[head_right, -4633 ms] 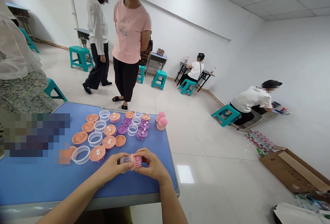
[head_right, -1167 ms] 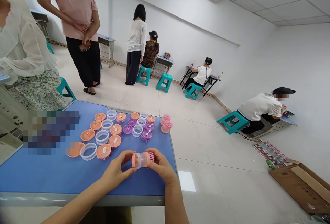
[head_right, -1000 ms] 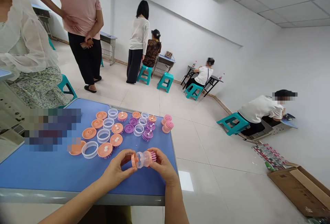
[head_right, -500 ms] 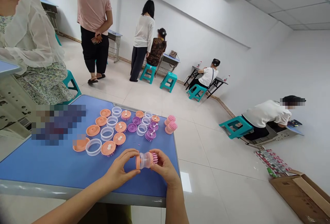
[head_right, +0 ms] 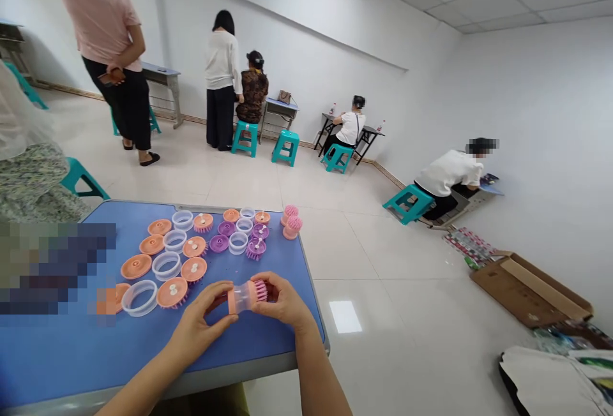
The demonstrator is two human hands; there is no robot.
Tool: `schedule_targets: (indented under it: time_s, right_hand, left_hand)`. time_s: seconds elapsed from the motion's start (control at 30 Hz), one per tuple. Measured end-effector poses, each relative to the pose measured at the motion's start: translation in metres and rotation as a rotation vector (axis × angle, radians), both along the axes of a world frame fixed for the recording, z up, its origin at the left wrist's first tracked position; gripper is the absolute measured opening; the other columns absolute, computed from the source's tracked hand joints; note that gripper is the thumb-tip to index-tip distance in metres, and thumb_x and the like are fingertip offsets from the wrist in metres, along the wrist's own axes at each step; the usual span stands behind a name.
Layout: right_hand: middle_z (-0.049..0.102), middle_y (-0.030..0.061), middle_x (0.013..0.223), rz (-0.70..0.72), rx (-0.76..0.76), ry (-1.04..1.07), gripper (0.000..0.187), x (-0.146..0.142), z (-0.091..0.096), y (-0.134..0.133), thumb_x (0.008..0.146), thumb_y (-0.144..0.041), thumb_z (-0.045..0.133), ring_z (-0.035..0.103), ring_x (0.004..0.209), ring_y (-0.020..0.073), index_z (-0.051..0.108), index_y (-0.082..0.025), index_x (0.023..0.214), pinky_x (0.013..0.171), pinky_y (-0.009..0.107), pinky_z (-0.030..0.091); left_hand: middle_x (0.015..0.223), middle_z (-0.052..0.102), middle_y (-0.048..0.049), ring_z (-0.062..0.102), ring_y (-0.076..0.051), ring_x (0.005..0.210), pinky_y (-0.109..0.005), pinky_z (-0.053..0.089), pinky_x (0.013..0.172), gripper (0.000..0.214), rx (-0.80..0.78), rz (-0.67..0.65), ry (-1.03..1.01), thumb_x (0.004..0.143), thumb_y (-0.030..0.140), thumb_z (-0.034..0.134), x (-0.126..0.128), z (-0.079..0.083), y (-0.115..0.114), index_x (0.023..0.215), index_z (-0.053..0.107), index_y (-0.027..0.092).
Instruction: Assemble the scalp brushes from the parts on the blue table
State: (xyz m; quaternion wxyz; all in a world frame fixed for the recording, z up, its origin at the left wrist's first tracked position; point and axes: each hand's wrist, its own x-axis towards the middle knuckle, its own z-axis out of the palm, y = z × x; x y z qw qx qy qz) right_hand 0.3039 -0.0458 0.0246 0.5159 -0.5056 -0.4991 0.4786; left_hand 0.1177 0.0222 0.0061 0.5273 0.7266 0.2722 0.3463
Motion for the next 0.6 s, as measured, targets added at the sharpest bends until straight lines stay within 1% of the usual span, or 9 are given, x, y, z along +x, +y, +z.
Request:
schedule_targets:
  time_s: [0.1,0.17,0.27,0.4,0.43,0.47,0.53,0.6]
  right_hand:
    - [0.054,-0.0012,0.085,-0.002,0.043,-0.046,0.042,0.0,0.0,0.0,0.061,-0.021,0.074,0.052,0.071,0.0115,0.058,-0.022,0.1,0.066,0.024,0.044]
    - [0.054,-0.0002,0.09,0.0,0.099,-0.074,0.043,0.0,0.0,0.0,0.06,-0.019,0.075,0.053,0.076,0.0127,0.059,-0.023,0.1,0.068,0.025,0.045]
    - [0.053,0.0017,0.099,0.027,0.189,-0.107,0.045,0.0,0.002,0.0,0.059,-0.018,0.076,0.053,0.086,0.0155,0.06,-0.024,0.101,0.072,0.026,0.045]
    - [0.053,0.0035,0.105,0.063,0.241,-0.161,0.044,0.0,0.008,-0.002,0.06,-0.019,0.075,0.053,0.092,0.0172,0.06,-0.025,0.101,0.07,0.026,0.046]
    - [0.053,0.0038,0.107,0.067,0.247,-0.173,0.043,0.0,0.009,-0.002,0.061,-0.02,0.075,0.053,0.093,0.0174,0.06,-0.025,0.101,0.07,0.026,0.046]
    - [0.053,0.0039,0.108,0.065,0.248,-0.184,0.042,0.0,0.01,-0.003,0.061,-0.021,0.075,0.054,0.093,0.0176,0.061,-0.025,0.1,0.07,0.026,0.046]
    - [0.054,0.0037,0.108,0.044,0.22,-0.214,0.041,0.0,0.011,-0.003,0.062,-0.022,0.074,0.054,0.093,0.0178,0.06,-0.025,0.1,0.071,0.027,0.046]
    - [0.057,0.0029,0.1,0.005,0.148,-0.239,0.041,-0.001,0.009,-0.003,0.065,-0.024,0.072,0.056,0.086,0.0165,0.058,-0.024,0.103,0.069,0.027,0.047]
  left_hand:
    - [0.114,0.06,-0.0085,0.057,-0.025,0.105,-0.04,0.045,0.093,0.046,-0.211,-0.055,-0.008,0.067,0.032,0.063,0.001,0.001,0.002,0.111,0.054,0.019]
    - [0.111,0.063,-0.0086,0.058,-0.026,0.103,-0.041,0.045,0.092,0.05,-0.298,-0.077,0.017,0.068,0.037,0.062,0.0,0.003,0.005,0.113,0.053,0.017]
    - [0.106,0.066,-0.0071,0.059,-0.027,0.099,-0.04,0.047,0.088,0.047,-0.328,-0.073,0.07,0.07,0.043,0.059,-0.001,0.007,0.008,0.109,0.058,0.016]
    - [0.08,0.069,-0.0038,0.064,-0.022,0.077,-0.034,0.054,0.072,0.049,-0.39,-0.158,0.125,0.076,0.052,0.047,-0.001,0.011,0.01,0.105,0.061,0.015]
    - [0.077,0.068,-0.0032,0.064,-0.021,0.074,-0.033,0.054,0.071,0.049,-0.396,-0.167,0.13,0.077,0.053,0.047,-0.001,0.011,0.009,0.105,0.061,0.015]
    - [0.078,0.068,-0.003,0.064,-0.02,0.075,-0.033,0.054,0.071,0.048,-0.39,-0.159,0.129,0.076,0.052,0.048,0.0,0.011,0.009,0.104,0.06,0.015]
    - [0.089,0.069,-0.004,0.064,-0.022,0.083,-0.034,0.053,0.076,0.046,-0.359,-0.118,0.099,0.072,0.047,0.056,0.001,0.011,0.008,0.106,0.058,0.016]
    - [0.099,0.067,-0.0054,0.063,-0.023,0.091,-0.036,0.052,0.081,0.046,-0.307,-0.094,0.061,0.068,0.039,0.062,0.002,0.008,0.006,0.108,0.054,0.017]
